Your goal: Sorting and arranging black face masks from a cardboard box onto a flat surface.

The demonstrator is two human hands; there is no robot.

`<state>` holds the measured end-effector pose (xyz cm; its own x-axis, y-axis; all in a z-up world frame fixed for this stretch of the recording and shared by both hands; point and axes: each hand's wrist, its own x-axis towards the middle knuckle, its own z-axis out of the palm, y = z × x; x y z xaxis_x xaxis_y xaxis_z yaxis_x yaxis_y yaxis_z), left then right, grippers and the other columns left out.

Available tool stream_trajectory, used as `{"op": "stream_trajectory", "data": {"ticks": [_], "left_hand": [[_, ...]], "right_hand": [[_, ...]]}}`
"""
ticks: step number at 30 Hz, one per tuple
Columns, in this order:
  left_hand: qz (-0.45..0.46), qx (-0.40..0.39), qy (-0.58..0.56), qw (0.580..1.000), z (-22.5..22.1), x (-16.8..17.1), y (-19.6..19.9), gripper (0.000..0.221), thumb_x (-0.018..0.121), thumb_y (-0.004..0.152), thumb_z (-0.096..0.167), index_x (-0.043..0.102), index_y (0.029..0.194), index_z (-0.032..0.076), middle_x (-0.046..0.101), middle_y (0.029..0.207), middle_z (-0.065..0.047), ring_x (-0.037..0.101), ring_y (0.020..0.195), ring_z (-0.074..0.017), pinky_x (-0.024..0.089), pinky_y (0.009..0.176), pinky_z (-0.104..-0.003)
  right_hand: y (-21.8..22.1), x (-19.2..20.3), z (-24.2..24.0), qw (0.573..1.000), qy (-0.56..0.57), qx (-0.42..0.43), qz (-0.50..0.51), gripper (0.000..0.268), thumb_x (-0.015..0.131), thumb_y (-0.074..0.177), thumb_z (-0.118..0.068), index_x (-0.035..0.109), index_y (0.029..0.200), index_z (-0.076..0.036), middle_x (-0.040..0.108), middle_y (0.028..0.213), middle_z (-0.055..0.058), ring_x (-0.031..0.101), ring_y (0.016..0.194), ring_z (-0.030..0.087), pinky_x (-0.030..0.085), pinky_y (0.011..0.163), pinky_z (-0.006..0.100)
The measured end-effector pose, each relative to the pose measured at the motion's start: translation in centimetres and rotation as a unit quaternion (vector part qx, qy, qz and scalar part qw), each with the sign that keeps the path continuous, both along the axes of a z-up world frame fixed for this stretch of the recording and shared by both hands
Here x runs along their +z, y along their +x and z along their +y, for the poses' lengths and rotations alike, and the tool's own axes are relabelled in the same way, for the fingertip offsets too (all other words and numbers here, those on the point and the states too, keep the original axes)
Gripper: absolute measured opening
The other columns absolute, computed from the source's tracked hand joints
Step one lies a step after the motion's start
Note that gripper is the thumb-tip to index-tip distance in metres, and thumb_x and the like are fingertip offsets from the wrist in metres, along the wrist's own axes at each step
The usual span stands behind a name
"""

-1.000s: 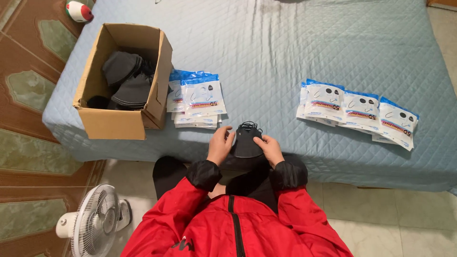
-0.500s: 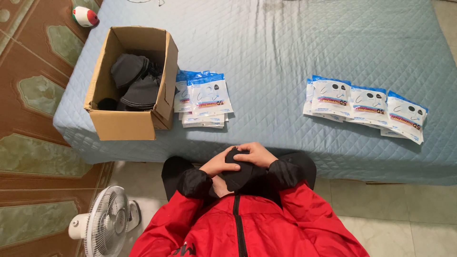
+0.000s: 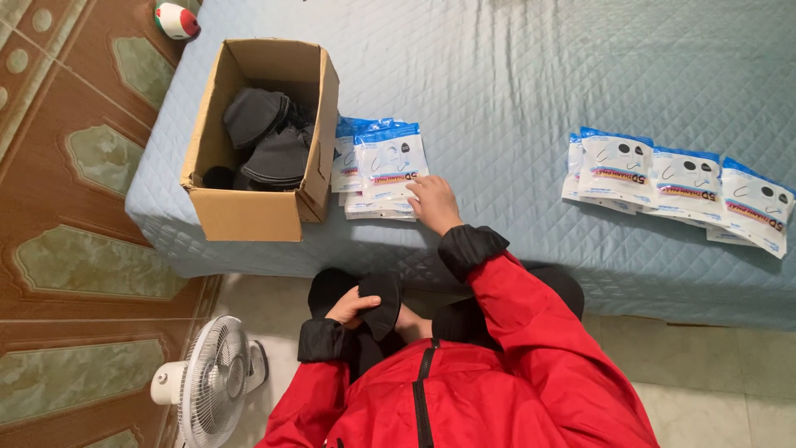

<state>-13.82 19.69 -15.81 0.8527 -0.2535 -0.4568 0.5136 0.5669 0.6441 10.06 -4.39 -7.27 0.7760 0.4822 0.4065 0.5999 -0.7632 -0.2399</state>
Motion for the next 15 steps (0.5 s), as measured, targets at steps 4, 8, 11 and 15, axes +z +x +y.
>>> {"op": "stream_trajectory", "data": {"ticks": [4,8,11,15], "left_hand": [[0.013,0.026,-0.017,0.999,-0.1,1.9,-0.6,0.051,0.085,0.072,-0.005,0.067,0.120,-0.003,0.074,0.103,-0.022,0.076,0.088,-0.0395,0.062,0.070,-0.050],[0.009,0.011,-0.009,1.000,-0.2,0.4,0.0,0.049,0.086,0.073,-0.003,0.067,0.119,-0.002,0.074,0.102,-0.020,0.075,0.090,-0.0376,0.062,0.072,-0.050],[0.008,0.000,-0.004,1.000,-0.3,-0.4,0.1,0.046,0.087,0.072,-0.002,0.069,0.114,-0.001,0.074,0.096,-0.018,0.075,0.087,-0.0360,0.062,0.072,-0.049],[0.013,-0.004,-0.012,1.000,-0.4,0.8,0.0,0.046,0.087,0.072,-0.004,0.068,0.113,-0.002,0.073,0.096,-0.019,0.075,0.087,-0.0373,0.062,0.072,-0.050]], "right_hand": [[0.7,0.9,2.4,0.987,-0.160,-0.030,-0.019,0.053,0.084,0.079,-0.025,0.068,0.129,-0.018,0.067,0.127,0.012,0.054,0.128,0.035,0.034,0.112,0.061],[1.4,0.2,3.3,0.984,-0.135,-0.015,-0.117,0.015,0.073,0.086,-0.018,0.075,0.100,-0.014,0.069,0.108,0.013,0.058,0.115,0.035,0.035,0.108,0.061],[1.9,-0.9,2.6,0.988,-0.087,0.000,-0.131,0.008,0.066,0.091,-0.022,0.074,0.090,-0.020,0.067,0.091,0.004,0.062,0.096,0.027,0.042,0.095,0.050],[-1.2,2.7,0.3,0.998,0.010,-0.061,-0.032,0.013,0.061,0.098,-0.033,0.071,0.106,-0.030,0.073,0.092,-0.002,0.071,0.087,0.022,0.057,0.076,0.039]]}}
